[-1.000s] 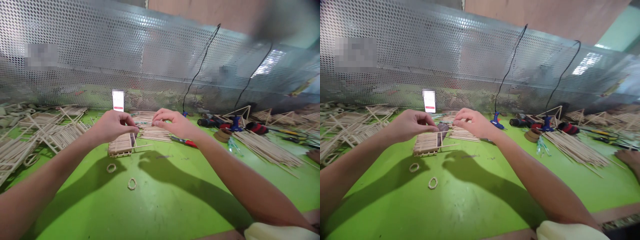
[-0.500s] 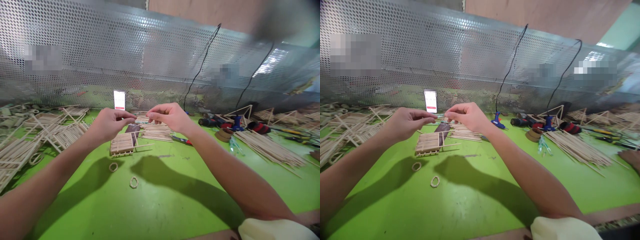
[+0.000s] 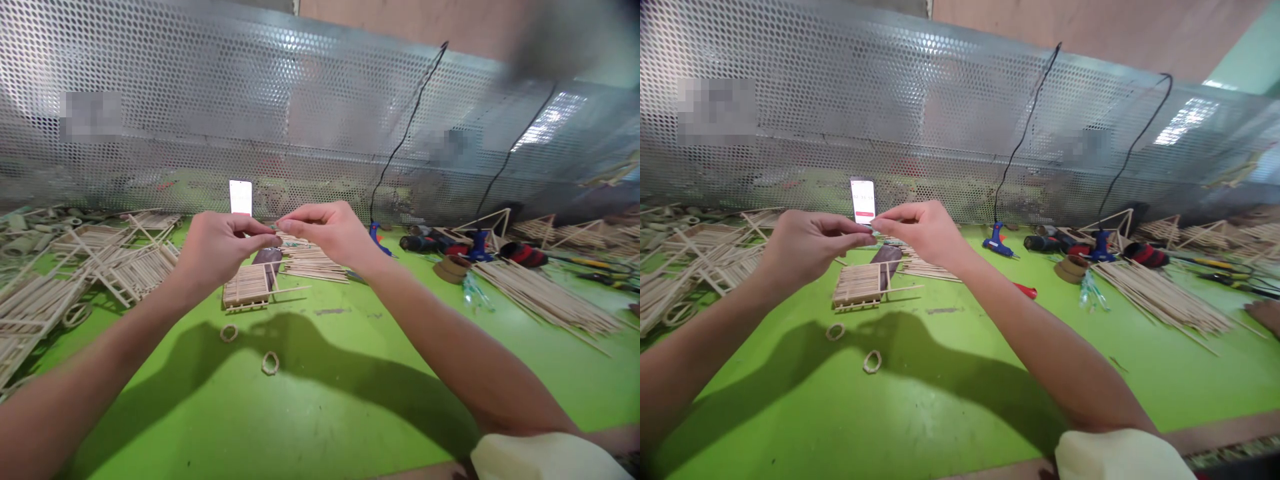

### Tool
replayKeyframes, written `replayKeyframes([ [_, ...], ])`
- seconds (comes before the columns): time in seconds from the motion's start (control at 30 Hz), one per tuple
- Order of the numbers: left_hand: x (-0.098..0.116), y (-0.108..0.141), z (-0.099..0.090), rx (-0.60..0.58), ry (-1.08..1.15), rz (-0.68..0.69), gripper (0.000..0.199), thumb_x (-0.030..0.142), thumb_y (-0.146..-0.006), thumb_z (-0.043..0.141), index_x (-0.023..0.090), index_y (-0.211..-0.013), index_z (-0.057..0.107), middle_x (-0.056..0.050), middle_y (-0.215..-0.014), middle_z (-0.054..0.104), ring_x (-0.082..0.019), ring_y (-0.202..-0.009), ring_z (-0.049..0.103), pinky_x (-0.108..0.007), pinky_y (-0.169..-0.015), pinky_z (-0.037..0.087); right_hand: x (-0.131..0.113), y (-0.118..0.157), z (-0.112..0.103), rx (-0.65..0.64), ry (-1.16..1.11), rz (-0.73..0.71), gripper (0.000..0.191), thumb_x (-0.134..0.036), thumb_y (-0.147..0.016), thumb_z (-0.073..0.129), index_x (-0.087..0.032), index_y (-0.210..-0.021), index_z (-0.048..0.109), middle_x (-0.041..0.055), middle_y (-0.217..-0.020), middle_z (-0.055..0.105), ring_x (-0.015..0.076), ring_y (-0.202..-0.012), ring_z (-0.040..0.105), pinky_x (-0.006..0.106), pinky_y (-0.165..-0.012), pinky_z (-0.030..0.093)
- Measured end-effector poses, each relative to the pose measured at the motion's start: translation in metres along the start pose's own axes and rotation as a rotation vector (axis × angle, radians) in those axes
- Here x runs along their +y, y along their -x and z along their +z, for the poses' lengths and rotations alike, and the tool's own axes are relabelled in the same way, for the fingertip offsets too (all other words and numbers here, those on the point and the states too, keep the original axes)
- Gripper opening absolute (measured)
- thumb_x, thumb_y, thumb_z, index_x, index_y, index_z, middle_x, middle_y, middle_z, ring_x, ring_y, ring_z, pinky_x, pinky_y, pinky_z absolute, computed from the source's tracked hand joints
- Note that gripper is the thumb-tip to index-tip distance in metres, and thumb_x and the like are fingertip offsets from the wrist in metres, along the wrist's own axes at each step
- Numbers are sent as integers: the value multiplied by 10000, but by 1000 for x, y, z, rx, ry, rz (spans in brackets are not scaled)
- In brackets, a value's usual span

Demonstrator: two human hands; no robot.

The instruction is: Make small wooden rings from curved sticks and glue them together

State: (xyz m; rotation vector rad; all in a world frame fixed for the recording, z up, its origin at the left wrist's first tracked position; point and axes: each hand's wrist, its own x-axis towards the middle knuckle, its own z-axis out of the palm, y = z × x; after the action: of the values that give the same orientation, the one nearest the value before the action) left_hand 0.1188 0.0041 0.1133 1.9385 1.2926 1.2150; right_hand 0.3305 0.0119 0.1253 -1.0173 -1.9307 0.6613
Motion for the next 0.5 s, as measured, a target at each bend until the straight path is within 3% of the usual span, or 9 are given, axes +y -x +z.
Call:
replayKeyframes([
  [0.17,0,-7,1,-71,210,-115,223,453,-693,872,241,-753,834,7,-522,628,-104,-472,431,-259,-474,299,0,-1,9,29,-145,-87,142,-410,-856,804,-312,-951,842,18,-1161,757,214,-1128,676,379,-1001,530],
  [0.3,-13,-12,7,-223,569,-138,277,480,-702,882,229,-803,821,-20,-747,724,-86,-540,461,-243,-508,366,4,0,17,37,-230,-148,123,-381,-897,776,-315,-981,838,19,-1164,762,210,-1168,675,386,-1033,536],
  [0.37,-20,-14,13,-244,737,-191,300,493,-686,897,228,-784,796,-19,-809,728,-81,-558,459,-238,-518,387,8,1,20,68,-156,-230,151,-362,-927,746,-323,-1048,827,19,-1197,754,209,-1197,663,387,-1061,523],
  [0.5,-29,-15,22,-218,913,-263,355,512,-636,935,225,-741,753,18,-685,635,-76,-541,399,-223,-487,345,12,6,21,91,159,-427,234,-367,-1003,639,-314,-1172,792,30,-1310,716,222,-1232,641,404,-1077,500],
])
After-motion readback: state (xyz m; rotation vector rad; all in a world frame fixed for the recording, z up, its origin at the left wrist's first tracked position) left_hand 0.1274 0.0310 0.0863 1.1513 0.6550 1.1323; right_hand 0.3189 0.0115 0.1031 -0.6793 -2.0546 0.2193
